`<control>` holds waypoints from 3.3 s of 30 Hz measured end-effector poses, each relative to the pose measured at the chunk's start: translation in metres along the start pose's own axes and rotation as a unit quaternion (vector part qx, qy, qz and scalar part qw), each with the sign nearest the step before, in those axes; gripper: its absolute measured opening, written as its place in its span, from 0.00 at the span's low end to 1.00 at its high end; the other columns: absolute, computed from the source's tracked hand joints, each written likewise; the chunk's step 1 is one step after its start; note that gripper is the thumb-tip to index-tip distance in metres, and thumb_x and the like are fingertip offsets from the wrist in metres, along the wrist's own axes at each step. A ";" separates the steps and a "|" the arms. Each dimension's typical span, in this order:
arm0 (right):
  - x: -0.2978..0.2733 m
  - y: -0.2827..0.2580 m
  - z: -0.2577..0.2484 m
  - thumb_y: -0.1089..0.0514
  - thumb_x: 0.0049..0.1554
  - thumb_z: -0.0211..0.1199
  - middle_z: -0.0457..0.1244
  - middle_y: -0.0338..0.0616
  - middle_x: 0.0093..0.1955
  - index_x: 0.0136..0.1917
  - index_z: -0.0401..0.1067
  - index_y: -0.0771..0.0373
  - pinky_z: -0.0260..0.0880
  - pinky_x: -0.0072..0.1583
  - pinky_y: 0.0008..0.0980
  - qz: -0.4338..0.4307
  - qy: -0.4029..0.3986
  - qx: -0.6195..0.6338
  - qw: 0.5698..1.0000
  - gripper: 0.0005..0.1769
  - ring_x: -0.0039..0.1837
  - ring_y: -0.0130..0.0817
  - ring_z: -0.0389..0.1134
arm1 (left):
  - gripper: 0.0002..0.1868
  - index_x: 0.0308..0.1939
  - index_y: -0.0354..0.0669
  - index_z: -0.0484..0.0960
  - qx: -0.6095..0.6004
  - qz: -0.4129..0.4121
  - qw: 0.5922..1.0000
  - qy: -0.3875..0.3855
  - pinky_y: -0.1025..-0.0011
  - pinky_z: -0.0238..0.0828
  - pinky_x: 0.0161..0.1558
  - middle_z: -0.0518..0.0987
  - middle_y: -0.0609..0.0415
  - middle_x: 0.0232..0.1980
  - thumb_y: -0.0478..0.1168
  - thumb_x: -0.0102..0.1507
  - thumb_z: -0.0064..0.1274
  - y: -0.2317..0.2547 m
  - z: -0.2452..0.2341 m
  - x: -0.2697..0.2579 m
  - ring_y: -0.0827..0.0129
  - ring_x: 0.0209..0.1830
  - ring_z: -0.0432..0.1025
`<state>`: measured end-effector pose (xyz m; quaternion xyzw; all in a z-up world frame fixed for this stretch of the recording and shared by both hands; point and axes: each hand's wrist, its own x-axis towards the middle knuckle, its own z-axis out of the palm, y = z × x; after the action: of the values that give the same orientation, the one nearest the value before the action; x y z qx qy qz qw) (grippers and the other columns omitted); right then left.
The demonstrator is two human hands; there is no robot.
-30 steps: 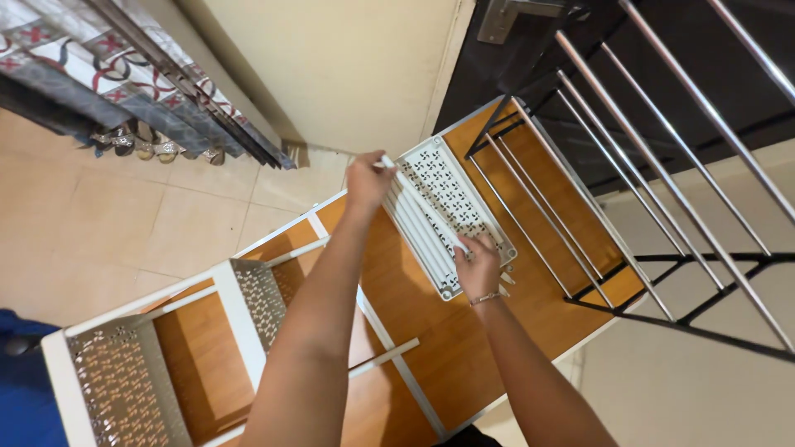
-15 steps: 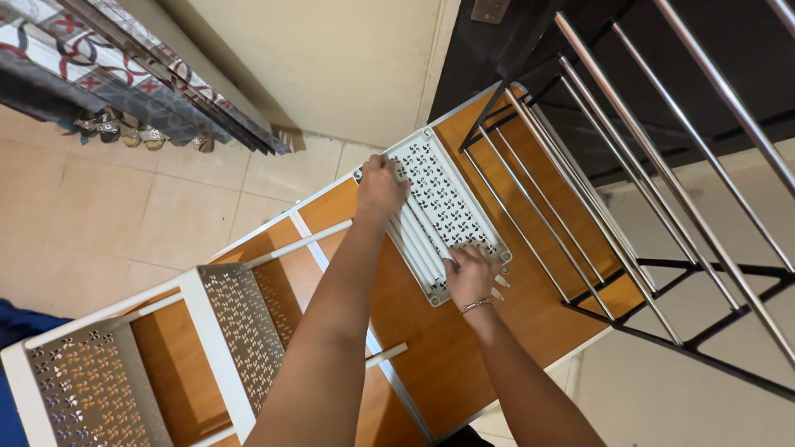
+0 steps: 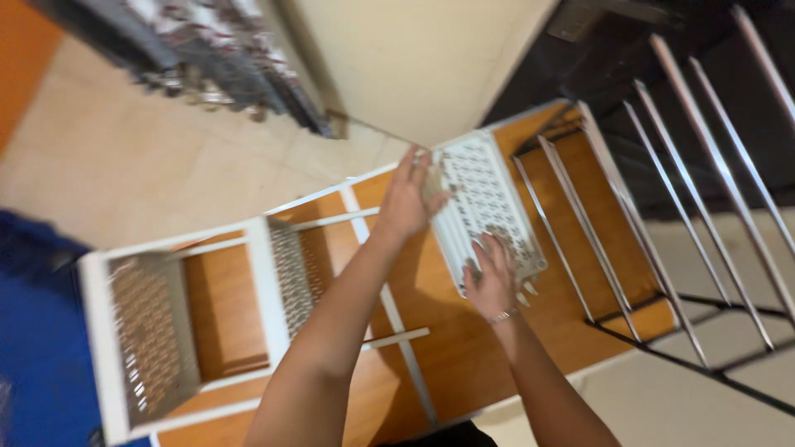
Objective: The person assembles a white plastic shelving unit by inserting vertical poles into a perforated base and attaching horizontal crossbars. The person repeatedly adjusts and repositions the poles and crossbars to fit them into the frame. The assembly remains incomplete by the end of the clip.
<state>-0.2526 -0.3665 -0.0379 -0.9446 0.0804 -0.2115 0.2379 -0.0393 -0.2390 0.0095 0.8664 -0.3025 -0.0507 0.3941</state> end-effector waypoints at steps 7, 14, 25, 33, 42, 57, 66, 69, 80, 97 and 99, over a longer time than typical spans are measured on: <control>-0.029 -0.060 0.009 0.59 0.48 0.69 0.61 0.53 0.68 0.64 0.70 0.67 0.59 0.72 0.48 -0.064 -0.165 0.056 0.983 0.30 0.73 0.55 0.58 | 0.52 0.78 0.46 0.61 0.117 0.050 0.988 0.086 0.35 0.43 0.76 0.48 0.39 0.84 0.60 0.57 0.67 0.011 -0.160 -0.166 0.39 0.84 0.44; -0.094 -0.133 0.043 0.58 0.49 0.71 0.60 0.45 0.70 0.68 0.67 0.61 0.59 0.70 0.44 -0.071 -0.370 -0.022 0.926 0.34 0.72 0.47 0.57 | 0.52 0.74 0.61 0.64 0.195 -0.056 0.979 0.008 0.31 0.42 0.70 0.47 0.37 0.81 0.69 0.50 0.65 -0.012 -0.226 -0.333 0.39 0.80 0.45; -0.158 -0.110 0.094 0.73 0.51 0.59 0.63 0.43 0.59 0.60 0.74 0.58 0.61 0.65 0.43 -0.068 -0.355 -0.120 0.925 0.24 0.65 0.43 0.61 | 0.44 0.79 0.70 0.58 0.246 -0.094 0.952 -0.157 0.62 0.76 0.24 0.72 0.39 0.65 0.68 0.61 0.54 -0.033 -0.185 -0.389 0.54 0.25 0.77; -0.126 -0.130 0.006 0.68 0.49 0.62 0.66 0.42 0.50 0.49 0.78 0.59 0.63 0.60 0.44 -0.160 -0.231 -0.021 0.959 0.15 0.60 0.44 0.65 | 0.49 0.75 0.45 0.61 0.234 -0.089 0.959 -0.135 0.57 0.79 0.31 0.77 0.38 0.54 0.69 0.59 0.54 0.016 -0.242 -0.354 0.47 0.33 0.79; -0.065 -0.159 -0.090 0.64 0.56 0.63 0.67 0.45 0.49 0.52 0.77 0.61 0.67 0.57 0.44 -0.152 -0.200 0.081 0.964 0.09 0.54 0.47 0.67 | 0.38 0.61 0.48 0.81 0.215 -0.101 0.963 -0.128 0.52 0.77 0.47 0.84 0.39 0.45 0.70 0.59 0.57 0.042 -0.322 -0.255 0.45 0.45 0.79; 0.069 -0.180 -0.083 0.68 0.56 0.62 0.68 0.46 0.49 0.52 0.77 0.66 0.69 0.58 0.39 -0.194 -0.131 0.073 0.970 0.11 0.55 0.45 0.67 | 0.28 0.50 0.48 0.86 0.303 -0.061 0.950 -0.036 0.51 0.74 0.49 0.82 0.42 0.50 0.65 0.65 0.46 -0.042 -0.329 -0.113 0.49 0.50 0.77; 0.077 -0.169 -0.070 0.69 0.58 0.58 0.68 0.46 0.52 0.57 0.77 0.64 0.68 0.61 0.40 -0.146 -0.155 0.045 0.976 0.15 0.57 0.45 0.66 | 0.23 0.50 0.54 0.86 0.268 -0.141 0.953 -0.018 0.56 0.75 0.47 0.82 0.50 0.44 0.61 0.66 0.46 -0.040 -0.316 -0.115 0.58 0.44 0.78; 0.075 -0.168 -0.071 0.68 0.59 0.58 0.68 0.47 0.52 0.57 0.76 0.66 0.66 0.61 0.42 -0.162 -0.147 0.049 0.975 0.13 0.57 0.46 0.66 | 0.21 0.50 0.53 0.86 0.306 -0.075 0.947 0.058 0.49 0.67 0.52 0.82 0.49 0.44 0.59 0.63 0.53 -0.033 -0.316 -0.120 0.56 0.51 0.75; 0.080 -0.167 -0.079 0.66 0.58 0.61 0.67 0.47 0.52 0.55 0.76 0.67 0.66 0.62 0.41 -0.203 -0.134 0.066 0.968 0.12 0.58 0.45 0.66 | 0.18 0.48 0.35 0.81 0.211 0.214 0.952 -0.059 0.61 0.69 0.50 0.80 0.47 0.35 0.47 0.63 0.58 0.028 -0.261 -0.211 0.54 0.39 0.75; 0.080 -0.179 -0.100 0.67 0.55 0.64 0.66 0.43 0.49 0.52 0.74 0.64 0.64 0.57 0.38 -0.243 -0.143 0.058 0.958 0.10 0.55 0.41 0.66 | 0.08 0.34 0.34 0.75 0.380 0.218 0.894 -0.090 0.66 0.74 0.33 0.77 0.43 0.33 0.36 0.59 0.43 0.040 -0.223 -0.216 0.56 0.36 0.75; 0.081 -0.181 -0.103 0.67 0.55 0.64 0.66 0.42 0.49 0.51 0.74 0.63 0.63 0.57 0.38 -0.239 -0.147 0.054 0.958 0.10 0.55 0.40 0.66 | 0.06 0.37 0.36 0.74 0.342 0.181 0.911 -0.144 0.63 0.75 0.32 0.77 0.45 0.32 0.35 0.61 0.43 0.034 -0.229 -0.213 0.56 0.32 0.76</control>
<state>-0.2158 -0.2710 0.1608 -0.9426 -0.1953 -0.1249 0.2401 -0.1545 0.0131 0.1583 0.8620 -0.5061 0.0035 0.0282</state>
